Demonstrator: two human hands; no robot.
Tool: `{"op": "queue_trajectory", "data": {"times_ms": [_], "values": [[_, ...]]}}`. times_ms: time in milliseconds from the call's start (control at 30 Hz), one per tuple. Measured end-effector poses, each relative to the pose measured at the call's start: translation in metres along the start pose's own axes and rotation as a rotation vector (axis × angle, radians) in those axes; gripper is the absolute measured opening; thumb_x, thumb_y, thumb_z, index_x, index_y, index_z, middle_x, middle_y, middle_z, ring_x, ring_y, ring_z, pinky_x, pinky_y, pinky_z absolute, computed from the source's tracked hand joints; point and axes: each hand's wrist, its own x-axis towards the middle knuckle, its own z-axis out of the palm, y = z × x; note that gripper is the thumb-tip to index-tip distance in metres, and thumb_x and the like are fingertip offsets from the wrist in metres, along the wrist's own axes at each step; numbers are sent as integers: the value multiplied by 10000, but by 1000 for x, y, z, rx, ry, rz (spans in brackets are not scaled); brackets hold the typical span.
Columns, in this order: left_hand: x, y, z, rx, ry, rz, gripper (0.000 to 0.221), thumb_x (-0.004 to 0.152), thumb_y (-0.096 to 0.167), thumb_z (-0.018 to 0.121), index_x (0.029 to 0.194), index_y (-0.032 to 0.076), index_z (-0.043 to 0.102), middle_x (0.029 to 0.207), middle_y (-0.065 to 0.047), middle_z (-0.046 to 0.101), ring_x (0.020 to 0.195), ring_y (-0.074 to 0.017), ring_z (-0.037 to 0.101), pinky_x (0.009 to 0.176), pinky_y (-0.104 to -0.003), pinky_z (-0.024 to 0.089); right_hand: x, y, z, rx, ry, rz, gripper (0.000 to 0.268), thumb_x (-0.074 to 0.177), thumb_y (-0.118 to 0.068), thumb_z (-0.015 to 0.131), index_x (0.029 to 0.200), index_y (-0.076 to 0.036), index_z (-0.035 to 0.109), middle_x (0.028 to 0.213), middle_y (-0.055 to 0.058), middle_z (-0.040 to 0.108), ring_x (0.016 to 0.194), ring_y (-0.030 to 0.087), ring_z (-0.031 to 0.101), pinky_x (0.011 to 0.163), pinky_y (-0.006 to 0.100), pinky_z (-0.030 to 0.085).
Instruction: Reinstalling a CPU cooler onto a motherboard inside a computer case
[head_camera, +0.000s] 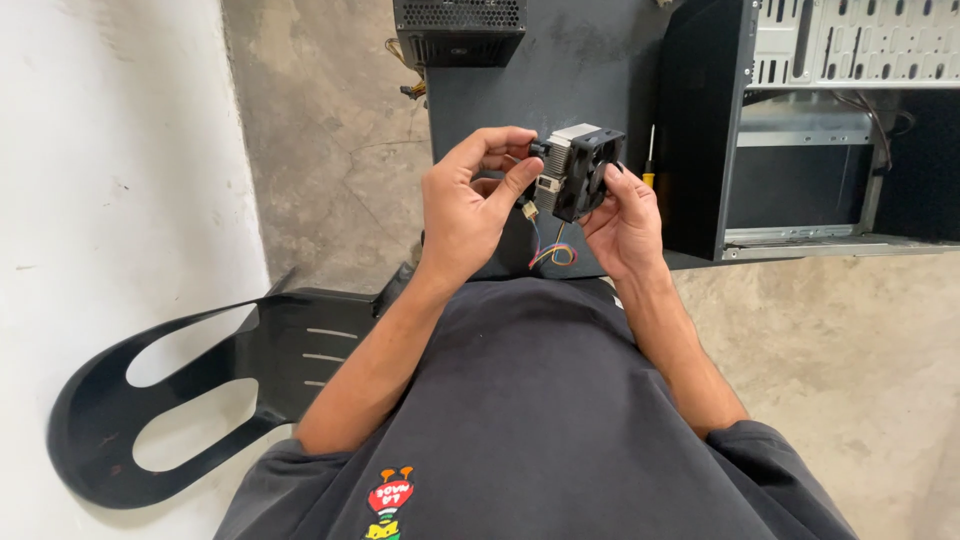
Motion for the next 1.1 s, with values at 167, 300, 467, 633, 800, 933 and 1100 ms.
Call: {"op": "queue_trajectory", "data": {"times_ms": [167,300,467,633,800,933,1100], "values": [[-1,-1,-2,-42,-1,-6,232,921,221,830,1117,136,740,944,-7,759,849,-67,724,713,-214,616,0,1,1,-23,13,-25,137,1018,-79,627,1059,23,708,963,217,772,918,345,794,796,493,690],[-1,-5,-2,-29,-3,12,228,926,220,827,1117,131,740,947,-13,762,858,-66,725,709,-215,615,3,4,-6,-19,8,-26,135,1018,-75,627,1055,25,710,960,217,772,918,341,794,795,490,691],[-1,-20,1,-128,-19,-43,180,970,189,775,1144,150,754,960,-9,771,898,-69,741,733,-212,627,0,6,-4,0,8,-7,144,1016,-85,625,1052,26,711,956,214,772,919,341,794,810,509,689],[-5,-37,8,-226,20,-104,220,984,154,755,1202,164,726,993,-4,767,894,-62,728,753,-221,631,-1,10,-10,-23,39,0,151,1016,-99,637,1072,15,719,986,215,773,939,345,790,837,527,681],[-13,-46,10,-117,89,-93,159,996,165,740,1154,165,739,967,-5,775,879,-58,720,740,-218,620,-1,16,-13,-79,87,-26,143,1016,-90,651,1085,14,722,989,207,776,937,325,792,842,504,687],[-17,-69,14,-108,263,-91,246,947,168,799,1180,156,719,1010,-33,777,830,-98,759,720,-238,649,10,31,-29,-146,145,-16,134,1000,-89,687,1093,-4,733,998,182,783,929,279,797,831,483,691],[-9,-161,3,-22,445,-34,104,949,184,797,1014,104,785,898,-80,783,848,-189,778,683,-281,648,28,62,-22,-242,200,22,161,943,-67,766,1096,-14,756,988,168,790,907,262,801,809,459,698]]}}
